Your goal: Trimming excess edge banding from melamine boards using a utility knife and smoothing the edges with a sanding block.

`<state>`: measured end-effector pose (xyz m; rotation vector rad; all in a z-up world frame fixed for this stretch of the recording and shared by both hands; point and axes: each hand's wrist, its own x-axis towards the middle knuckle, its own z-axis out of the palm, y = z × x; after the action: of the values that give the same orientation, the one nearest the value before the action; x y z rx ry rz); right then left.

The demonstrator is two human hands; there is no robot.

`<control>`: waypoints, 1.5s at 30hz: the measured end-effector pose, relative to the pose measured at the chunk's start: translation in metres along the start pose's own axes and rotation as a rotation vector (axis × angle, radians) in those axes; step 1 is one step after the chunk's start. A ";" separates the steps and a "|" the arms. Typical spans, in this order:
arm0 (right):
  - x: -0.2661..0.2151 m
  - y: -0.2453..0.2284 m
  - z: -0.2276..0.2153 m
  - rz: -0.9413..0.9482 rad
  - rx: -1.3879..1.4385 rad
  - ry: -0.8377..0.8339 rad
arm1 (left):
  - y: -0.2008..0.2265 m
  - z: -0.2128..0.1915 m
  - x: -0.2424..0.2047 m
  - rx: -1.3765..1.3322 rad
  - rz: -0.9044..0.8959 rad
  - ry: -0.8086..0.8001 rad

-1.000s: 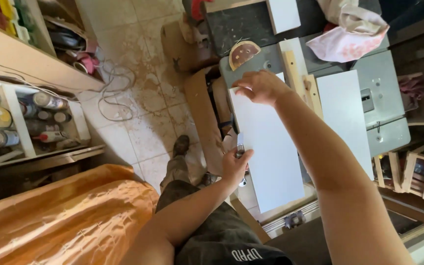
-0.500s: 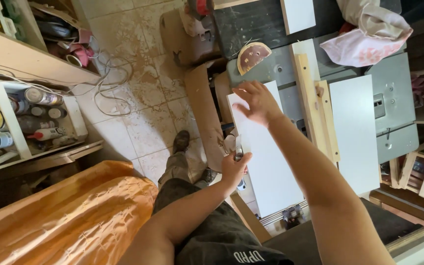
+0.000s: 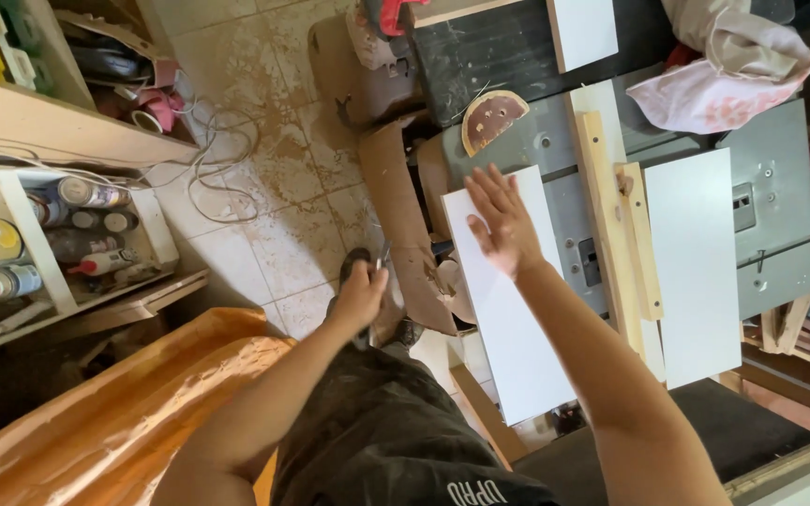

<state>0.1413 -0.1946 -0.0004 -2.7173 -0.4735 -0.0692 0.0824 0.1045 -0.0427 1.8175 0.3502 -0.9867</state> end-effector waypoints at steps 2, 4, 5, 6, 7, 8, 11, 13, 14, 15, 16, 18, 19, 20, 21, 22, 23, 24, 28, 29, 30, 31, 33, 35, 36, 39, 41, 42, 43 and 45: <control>-0.008 0.010 -0.006 -0.018 -0.025 0.011 | 0.017 -0.026 0.024 0.044 0.022 -0.003; -0.020 0.023 -0.008 -0.053 -0.141 0.030 | 0.044 -0.051 0.045 0.068 0.253 -0.054; -0.025 0.025 -0.008 -0.048 -0.141 0.035 | 0.067 -0.062 0.045 0.074 0.256 -0.057; -0.031 0.028 -0.007 -0.023 -0.167 -0.038 | 0.089 -0.073 0.046 0.256 0.413 -0.039; -0.037 0.031 -0.006 0.003 -0.194 -0.111 | 0.112 -0.082 0.046 0.437 0.570 -0.023; -0.037 0.032 -0.005 0.010 -0.194 -0.108 | 0.128 -0.085 0.052 0.443 0.573 -0.028; -0.041 0.030 -0.003 0.079 -0.183 -0.156 | 0.162 -0.087 0.070 0.621 0.687 -0.086; -0.041 0.029 -0.001 0.053 -0.227 -0.081 | 0.176 -0.081 0.088 0.715 0.672 -0.176; -0.041 0.030 0.000 0.060 -0.225 -0.081 | 0.180 -0.079 0.092 0.719 0.671 -0.183; -0.041 0.031 0.001 0.046 -0.227 -0.063 | 0.186 -0.078 0.096 0.767 0.651 -0.220; -0.042 0.033 0.002 0.033 -0.229 -0.045 | 0.190 -0.076 0.100 0.816 0.630 -0.257; -0.044 0.034 0.005 0.035 -0.225 -0.046 | 0.196 -0.076 0.098 0.857 0.607 -0.288; -0.044 0.036 0.006 0.029 -0.226 -0.043 | 0.200 -0.076 0.097 0.894 0.588 -0.309; -0.044 0.036 0.006 0.037 -0.225 -0.041 | 0.204 -0.077 0.095 0.899 0.590 -0.315; -0.044 0.036 0.006 0.034 -0.222 -0.044 | 0.208 -0.078 0.092 0.925 0.566 -0.330; -0.044 0.035 0.006 0.032 -0.218 -0.046 | 0.211 -0.080 0.089 0.950 0.542 -0.345; -0.044 0.036 0.006 0.037 -0.215 -0.044 | 0.210 -0.079 0.091 0.955 0.541 -0.349; -0.044 0.037 0.006 0.034 -0.209 -0.051 | 0.209 -0.078 0.093 0.957 0.525 -0.354; -0.044 0.034 0.003 0.040 -0.199 -0.075 | 0.217 -0.077 0.085 0.990 0.512 -0.367; -0.045 0.035 0.003 0.045 -0.196 -0.075 | 0.219 -0.077 0.080 0.994 0.510 -0.371; -0.046 0.035 0.003 0.045 -0.200 -0.076 | 0.220 -0.076 0.075 1.029 0.508 -0.352; -0.045 0.036 0.004 0.043 -0.204 -0.076 | 0.223 -0.076 0.070 1.064 0.508 -0.330; -0.046 0.036 0.004 0.049 -0.191 -0.078 | 0.217 -0.070 0.069 1.072 0.518 -0.323; -0.046 0.036 0.004 0.053 -0.178 -0.082 | 0.214 -0.065 0.066 1.077 0.528 -0.315; -0.045 0.036 0.003 0.051 -0.180 -0.079 | 0.214 -0.063 0.064 1.091 0.527 -0.299; -0.045 0.035 0.005 0.054 -0.173 -0.076 | 0.214 -0.057 0.057 1.090 0.515 -0.275; -0.045 0.035 0.005 0.063 -0.164 -0.080 | 0.212 -0.050 0.051 1.076 0.505 -0.271; -0.045 0.034 0.004 0.062 -0.164 -0.071 | 0.209 -0.045 0.047 1.073 0.506 -0.283; -0.044 0.035 0.004 0.060 -0.166 -0.060 | 0.207 -0.040 0.044 1.070 0.509 -0.291; -0.043 0.034 0.003 0.062 -0.163 -0.057 | 0.200 -0.035 0.044 1.083 0.509 -0.280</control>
<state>0.1117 -0.2368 -0.0202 -2.8985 -0.4157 -0.0146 0.2507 0.0342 0.0564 2.4473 -0.9624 -1.1147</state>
